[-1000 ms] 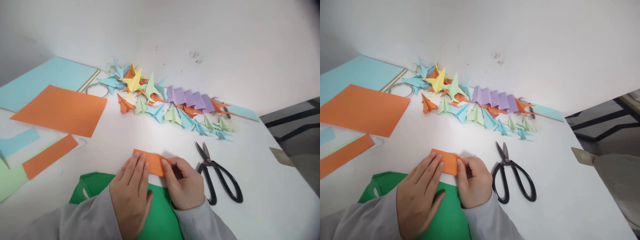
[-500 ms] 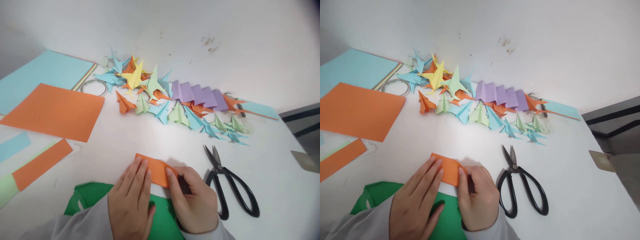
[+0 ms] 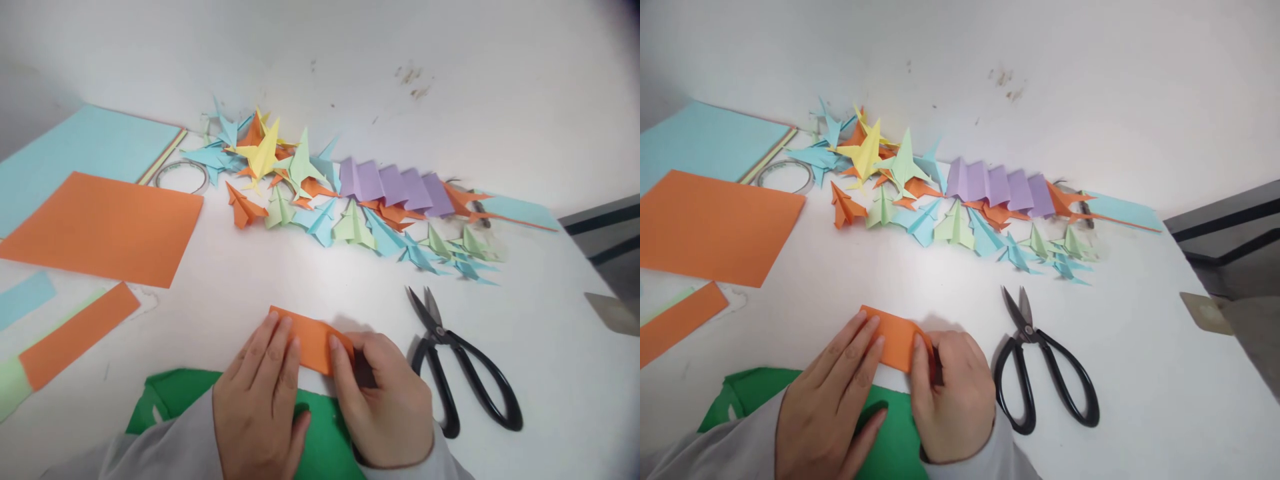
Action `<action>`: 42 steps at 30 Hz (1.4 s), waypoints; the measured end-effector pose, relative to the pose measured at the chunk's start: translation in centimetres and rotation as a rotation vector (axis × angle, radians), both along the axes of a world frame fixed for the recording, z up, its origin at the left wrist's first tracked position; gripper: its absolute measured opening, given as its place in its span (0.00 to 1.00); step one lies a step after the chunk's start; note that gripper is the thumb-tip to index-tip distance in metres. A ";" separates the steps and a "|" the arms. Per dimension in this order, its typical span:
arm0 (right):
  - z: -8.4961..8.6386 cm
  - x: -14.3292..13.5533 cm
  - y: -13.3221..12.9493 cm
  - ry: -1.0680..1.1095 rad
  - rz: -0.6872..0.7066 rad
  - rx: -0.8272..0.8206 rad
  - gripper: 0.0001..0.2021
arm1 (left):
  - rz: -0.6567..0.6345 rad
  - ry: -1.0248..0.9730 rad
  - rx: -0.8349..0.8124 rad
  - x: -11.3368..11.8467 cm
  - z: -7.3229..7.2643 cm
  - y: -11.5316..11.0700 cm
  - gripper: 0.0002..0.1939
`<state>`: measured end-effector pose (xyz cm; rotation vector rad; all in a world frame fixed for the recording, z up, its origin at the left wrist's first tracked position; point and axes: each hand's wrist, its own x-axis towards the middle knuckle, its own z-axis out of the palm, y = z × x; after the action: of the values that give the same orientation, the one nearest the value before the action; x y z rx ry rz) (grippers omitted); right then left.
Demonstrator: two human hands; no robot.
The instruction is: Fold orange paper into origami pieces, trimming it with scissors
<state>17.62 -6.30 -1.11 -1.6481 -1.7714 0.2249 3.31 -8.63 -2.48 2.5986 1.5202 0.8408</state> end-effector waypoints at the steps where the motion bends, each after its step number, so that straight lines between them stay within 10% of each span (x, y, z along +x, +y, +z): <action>1: -0.1 0.0 0.0 -0.005 -0.023 0.000 0.06 | 0.009 -0.007 0.002 0.1 0.0 -0.1 0.21; 6: -0.4 0.3 0.0 0.040 -0.136 -0.044 0.17 | 0.022 -0.024 0.030 0.0 0.5 -0.2 0.18; 42: -0.2 1.1 0.6 -0.139 0.123 0.161 0.08 | -0.018 -0.111 -0.119 -2.1 1.8 -0.4 0.15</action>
<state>18.74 -5.67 -1.33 -1.4733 -1.9436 0.0222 1.23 -9.05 -0.71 2.4358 1.4682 0.8489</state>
